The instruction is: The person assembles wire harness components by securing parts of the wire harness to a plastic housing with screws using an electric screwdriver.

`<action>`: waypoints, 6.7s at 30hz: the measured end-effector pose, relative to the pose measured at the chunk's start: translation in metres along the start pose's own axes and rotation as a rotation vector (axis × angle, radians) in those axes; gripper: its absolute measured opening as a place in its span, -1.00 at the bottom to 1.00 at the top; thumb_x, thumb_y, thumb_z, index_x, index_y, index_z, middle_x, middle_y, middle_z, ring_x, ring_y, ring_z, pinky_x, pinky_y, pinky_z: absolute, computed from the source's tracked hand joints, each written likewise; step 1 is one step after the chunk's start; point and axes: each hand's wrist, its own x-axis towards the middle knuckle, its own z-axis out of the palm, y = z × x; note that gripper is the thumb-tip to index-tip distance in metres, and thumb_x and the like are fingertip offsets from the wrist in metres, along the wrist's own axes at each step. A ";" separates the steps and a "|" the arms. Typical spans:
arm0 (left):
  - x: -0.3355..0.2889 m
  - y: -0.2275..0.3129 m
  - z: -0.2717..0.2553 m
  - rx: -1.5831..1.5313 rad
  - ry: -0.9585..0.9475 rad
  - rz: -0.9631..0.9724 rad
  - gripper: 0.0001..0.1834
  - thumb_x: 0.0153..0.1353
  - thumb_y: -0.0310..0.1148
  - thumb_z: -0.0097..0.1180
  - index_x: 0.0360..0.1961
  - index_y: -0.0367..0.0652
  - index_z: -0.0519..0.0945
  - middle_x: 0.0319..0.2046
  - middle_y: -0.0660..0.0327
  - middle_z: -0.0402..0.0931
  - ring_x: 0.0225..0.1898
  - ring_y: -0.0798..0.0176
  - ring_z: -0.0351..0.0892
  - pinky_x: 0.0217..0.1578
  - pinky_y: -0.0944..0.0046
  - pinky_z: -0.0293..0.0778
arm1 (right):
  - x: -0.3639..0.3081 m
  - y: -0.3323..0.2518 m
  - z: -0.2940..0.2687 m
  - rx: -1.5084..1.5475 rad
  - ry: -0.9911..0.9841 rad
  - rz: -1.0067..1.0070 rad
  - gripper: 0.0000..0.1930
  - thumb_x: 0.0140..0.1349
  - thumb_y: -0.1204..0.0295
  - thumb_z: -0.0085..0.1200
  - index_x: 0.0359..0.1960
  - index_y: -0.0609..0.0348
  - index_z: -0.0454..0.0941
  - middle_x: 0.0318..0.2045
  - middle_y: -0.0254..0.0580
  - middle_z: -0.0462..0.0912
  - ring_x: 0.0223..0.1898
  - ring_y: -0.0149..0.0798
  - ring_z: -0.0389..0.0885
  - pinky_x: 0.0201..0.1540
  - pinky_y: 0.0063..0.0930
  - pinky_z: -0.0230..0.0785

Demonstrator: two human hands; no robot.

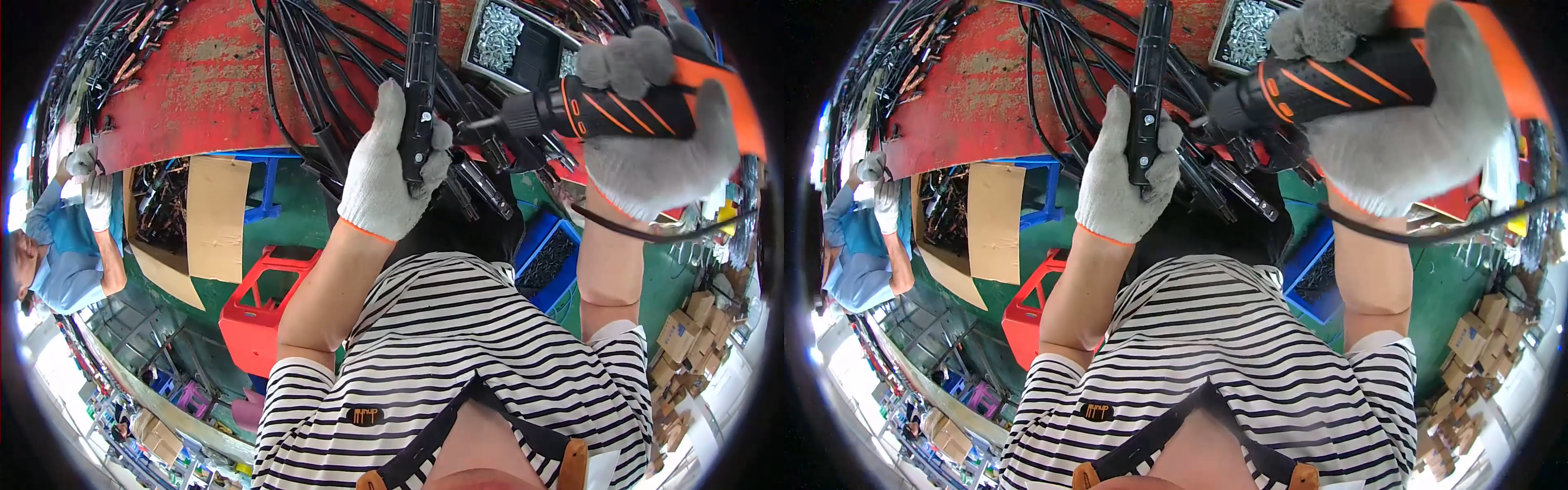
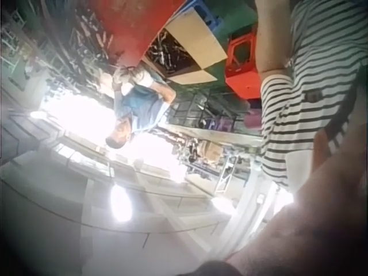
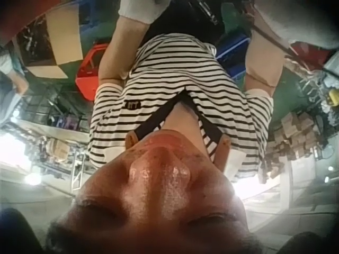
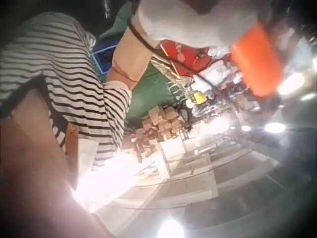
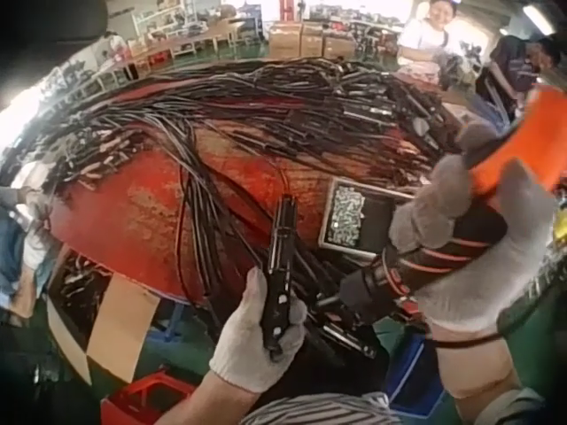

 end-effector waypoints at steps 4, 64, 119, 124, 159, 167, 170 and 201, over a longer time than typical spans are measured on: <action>0.002 -0.002 -0.001 -0.004 -0.014 0.017 -0.42 0.57 0.23 -0.09 -0.13 -0.13 0.57 -0.48 0.24 0.52 -0.68 0.42 0.31 -0.69 0.46 0.17 | -0.003 0.004 0.003 -0.066 -0.104 -0.073 -0.48 0.23 0.03 0.18 0.15 0.02 0.53 -0.29 -0.35 0.40 -0.29 -0.33 0.35 -0.11 -0.23 0.22; -0.001 -0.017 0.007 -0.015 0.059 0.082 -0.59 0.59 0.06 0.02 -0.18 -0.06 0.62 -0.57 0.30 0.52 -0.73 0.43 0.24 -0.71 0.42 0.09 | -0.010 0.035 0.018 -0.215 -0.206 -0.001 -0.68 0.43 0.16 0.08 0.17 -0.17 0.50 -0.35 -0.38 0.36 -0.38 -0.28 0.36 -0.21 -0.19 0.31; -0.059 0.004 -0.012 1.389 0.025 -0.229 -0.62 0.41 -0.14 0.22 -0.19 -0.35 0.71 -0.56 0.18 0.68 -0.52 0.40 0.66 -0.42 0.30 0.57 | 0.036 -0.070 -0.188 -2.207 0.294 0.408 -0.42 0.29 -0.09 0.19 0.25 -0.08 0.60 0.16 0.08 0.69 0.18 0.14 0.67 0.22 -0.05 0.50; -0.054 0.002 -0.005 1.325 -0.004 -0.109 -0.69 0.40 -0.24 0.23 -0.14 -0.35 0.68 -0.48 0.17 0.72 -0.41 0.43 0.69 -0.32 0.33 0.60 | 0.131 -0.006 -0.219 -2.300 0.078 0.199 -0.48 0.35 0.07 0.13 0.31 -0.14 0.51 0.23 0.02 0.60 0.16 0.17 0.65 0.19 0.00 0.53; 0.171 0.157 0.044 0.236 0.192 0.289 -0.60 0.51 -0.05 0.16 -0.11 -0.25 0.50 -0.38 0.13 0.56 -0.45 0.14 0.63 -0.42 0.16 0.70 | 0.017 0.053 0.016 -0.253 -0.141 0.860 -0.56 0.40 0.27 0.23 0.16 0.34 0.53 -0.09 -0.22 0.73 -0.09 -0.33 0.73 -0.10 -0.40 0.60; 0.133 0.145 0.058 0.049 0.084 0.203 -0.68 0.56 -0.16 0.04 -0.31 -0.14 0.50 -0.49 0.18 0.56 -0.57 0.19 0.60 -0.56 0.23 0.64 | -0.038 0.082 0.015 0.369 0.449 0.956 -0.57 0.52 -0.03 0.09 0.17 -0.02 0.60 -0.14 -0.23 0.74 -0.28 -0.30 0.74 -0.36 -0.49 0.60; 0.115 0.126 0.052 0.194 0.198 0.328 -0.71 0.55 -0.19 0.01 -0.31 -0.14 0.51 -0.49 0.15 0.60 -0.57 0.17 0.63 -0.58 0.18 0.63 | -0.054 0.085 0.003 0.443 0.285 0.903 -0.48 0.53 0.17 0.10 0.38 0.23 0.45 -0.27 -0.22 0.68 -0.34 -0.34 0.70 -0.39 -0.53 0.57; 0.036 -0.049 0.018 0.289 0.064 0.292 -0.63 0.61 -0.06 0.00 0.13 -0.09 0.63 -0.09 0.27 0.71 -0.11 0.30 0.72 -0.11 0.23 0.63 | -0.052 0.117 0.002 -0.613 0.595 0.174 -0.66 0.46 0.35 0.13 0.08 0.38 0.70 -0.14 -0.08 0.80 -0.10 -0.39 0.70 0.05 -0.46 0.50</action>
